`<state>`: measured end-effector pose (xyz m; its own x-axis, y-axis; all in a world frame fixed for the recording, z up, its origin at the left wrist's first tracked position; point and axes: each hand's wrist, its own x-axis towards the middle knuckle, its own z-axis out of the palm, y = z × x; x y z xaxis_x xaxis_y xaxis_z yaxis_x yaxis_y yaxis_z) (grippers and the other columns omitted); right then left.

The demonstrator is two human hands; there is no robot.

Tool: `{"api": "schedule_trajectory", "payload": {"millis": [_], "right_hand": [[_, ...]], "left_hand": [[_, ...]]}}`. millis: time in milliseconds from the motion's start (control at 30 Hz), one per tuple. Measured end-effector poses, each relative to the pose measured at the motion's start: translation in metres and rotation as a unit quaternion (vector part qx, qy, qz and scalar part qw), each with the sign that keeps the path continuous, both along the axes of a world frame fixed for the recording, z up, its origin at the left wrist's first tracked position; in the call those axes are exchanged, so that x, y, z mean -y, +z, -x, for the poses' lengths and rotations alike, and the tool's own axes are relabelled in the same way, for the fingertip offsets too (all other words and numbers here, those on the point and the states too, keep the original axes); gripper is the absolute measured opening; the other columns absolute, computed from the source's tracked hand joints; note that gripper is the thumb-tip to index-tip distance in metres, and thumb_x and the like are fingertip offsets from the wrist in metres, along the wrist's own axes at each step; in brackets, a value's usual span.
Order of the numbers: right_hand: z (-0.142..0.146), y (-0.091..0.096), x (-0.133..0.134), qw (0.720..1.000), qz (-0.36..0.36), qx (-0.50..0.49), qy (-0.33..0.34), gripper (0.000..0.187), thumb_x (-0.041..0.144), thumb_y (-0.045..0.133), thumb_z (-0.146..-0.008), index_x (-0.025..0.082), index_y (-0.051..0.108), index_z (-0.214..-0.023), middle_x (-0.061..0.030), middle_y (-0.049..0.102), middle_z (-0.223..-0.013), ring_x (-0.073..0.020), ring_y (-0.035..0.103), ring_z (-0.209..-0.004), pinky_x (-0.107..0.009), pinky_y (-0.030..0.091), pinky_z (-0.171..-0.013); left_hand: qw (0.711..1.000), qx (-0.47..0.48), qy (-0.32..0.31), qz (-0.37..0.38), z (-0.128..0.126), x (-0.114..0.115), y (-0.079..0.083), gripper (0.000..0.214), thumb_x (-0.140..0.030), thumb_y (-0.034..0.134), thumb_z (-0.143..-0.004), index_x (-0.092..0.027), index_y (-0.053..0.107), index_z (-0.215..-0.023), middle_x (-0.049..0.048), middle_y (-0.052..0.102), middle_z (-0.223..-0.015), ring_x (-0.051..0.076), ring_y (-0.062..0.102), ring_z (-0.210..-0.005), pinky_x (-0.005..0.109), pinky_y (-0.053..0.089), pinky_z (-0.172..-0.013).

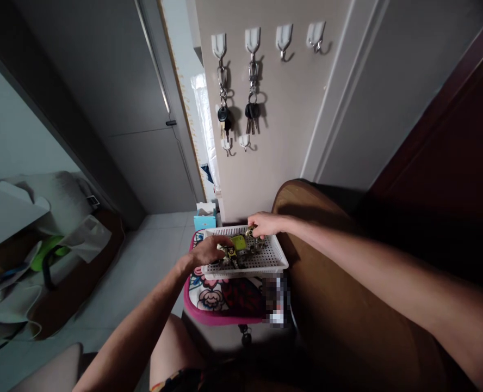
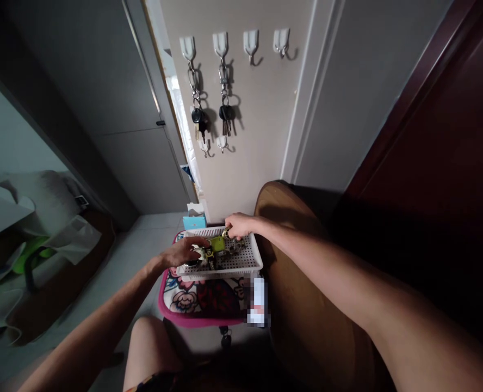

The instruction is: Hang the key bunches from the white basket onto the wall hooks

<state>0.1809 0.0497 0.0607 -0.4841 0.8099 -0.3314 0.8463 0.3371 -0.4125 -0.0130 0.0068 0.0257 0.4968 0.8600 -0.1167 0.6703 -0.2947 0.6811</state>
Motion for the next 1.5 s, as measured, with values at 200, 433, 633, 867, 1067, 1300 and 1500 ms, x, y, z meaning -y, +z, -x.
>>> {"api": "schedule_trajectory", "payload": {"millis": [200, 433, 633, 867, 1067, 1300, 1500], "right_hand": [[-0.002, 0.01, -0.001, 0.972, 0.075, -0.215, -0.051, 0.012, 0.013, 0.046, -0.054, 0.014, 0.046, -0.066, 0.0023, 0.049, -0.051, -0.0089, 0.05, -0.046, -0.018, 0.035, -0.041], [0.002, 0.036, 0.011, 0.884, 0.132, -0.434, -0.114, 0.013, 0.015, 0.048, -0.056, 0.014, 0.039, -0.066, 0.0026, 0.047, -0.056, -0.0101, 0.052, -0.051, -0.024, 0.042, -0.051], [-0.007, 0.051, 0.01, 0.851, 0.048, -0.497, -0.161, 0.012, 0.014, 0.045, -0.057, 0.015, 0.04, -0.069, 0.0017, 0.048, -0.059, -0.0098, 0.051, -0.054, -0.023, 0.039, -0.052], [-0.012, 0.046, 0.003, 0.883, -0.09, -0.444, -0.122, 0.02, 0.021, 0.045, -0.059, 0.014, 0.047, -0.076, -0.0012, 0.053, -0.069, -0.011, 0.048, -0.065, -0.023, 0.037, -0.059], [-0.004, 0.033, 0.004, 0.923, -0.169, -0.344, -0.036, 0.016, 0.026, 0.047, -0.059, 0.012, 0.052, -0.066, -0.0001, 0.054, -0.062, -0.01, 0.047, -0.059, -0.021, 0.036, -0.054], [0.001, 0.037, 0.007, 0.894, -0.18, -0.401, -0.086, 0.009, 0.021, 0.042, -0.061, 0.014, 0.048, -0.061, 0.0019, 0.051, -0.054, -0.0076, 0.044, -0.05, -0.019, 0.034, -0.047], [0.005, 0.043, 0.014, 0.854, -0.156, -0.478, -0.132, 0.013, 0.027, 0.042, -0.062, 0.014, 0.045, -0.061, 0.0039, 0.044, -0.051, -0.0067, 0.04, -0.048, -0.019, 0.032, -0.046]], "left_hand": [[0.993, 0.113, 0.026, -0.015, -0.02, 0.0, 0.008, 0.025, -0.024, 0.045, -0.062, -0.013, 0.052, -0.084, 0.0043, 0.056, -0.083, 0.012, 0.049, -0.075, 0.021, 0.037, -0.067], [0.978, 0.193, 0.07, -0.046, -0.058, -0.009, 0.005, 0.012, -0.018, 0.046, -0.059, -0.011, 0.054, -0.064, -0.002, 0.052, -0.057, 0.006, 0.043, -0.054, 0.017, 0.034, -0.052], [0.943, 0.305, 0.135, -0.016, -0.055, -0.023, 0.025, 0.016, -0.022, 0.047, -0.059, -0.011, 0.054, -0.066, -0.0032, 0.048, -0.051, 0.004, 0.038, -0.045, 0.016, 0.03, -0.044], [0.955, 0.244, 0.142, -0.096, -0.051, -0.029, 0.067, 0.011, -0.014, 0.046, -0.056, -0.011, 0.055, -0.062, -0.0036, 0.049, -0.049, 0.005, 0.041, -0.047, 0.016, 0.033, -0.047], [0.96, 0.162, 0.12, -0.195, -0.058, -0.026, 0.082, 0.014, -0.012, 0.043, -0.058, -0.014, 0.055, -0.065, -0.0012, 0.054, -0.06, 0.008, 0.047, -0.057, 0.018, 0.037, -0.055], [0.944, 0.08, 0.133, -0.291, -0.06, -0.026, 0.098, 0.011, -0.015, 0.044, -0.059, -0.016, 0.054, -0.065, -0.0017, 0.054, -0.06, 0.008, 0.046, -0.056, 0.019, 0.036, -0.056], [0.956, 0.158, 0.155, -0.195, -0.061, -0.019, 0.087, 0.017, -0.029, 0.049, -0.057, -0.013, 0.051, -0.063, -0.0052, 0.043, -0.047, 0.004, 0.037, -0.044, 0.016, 0.03, -0.042]]}}
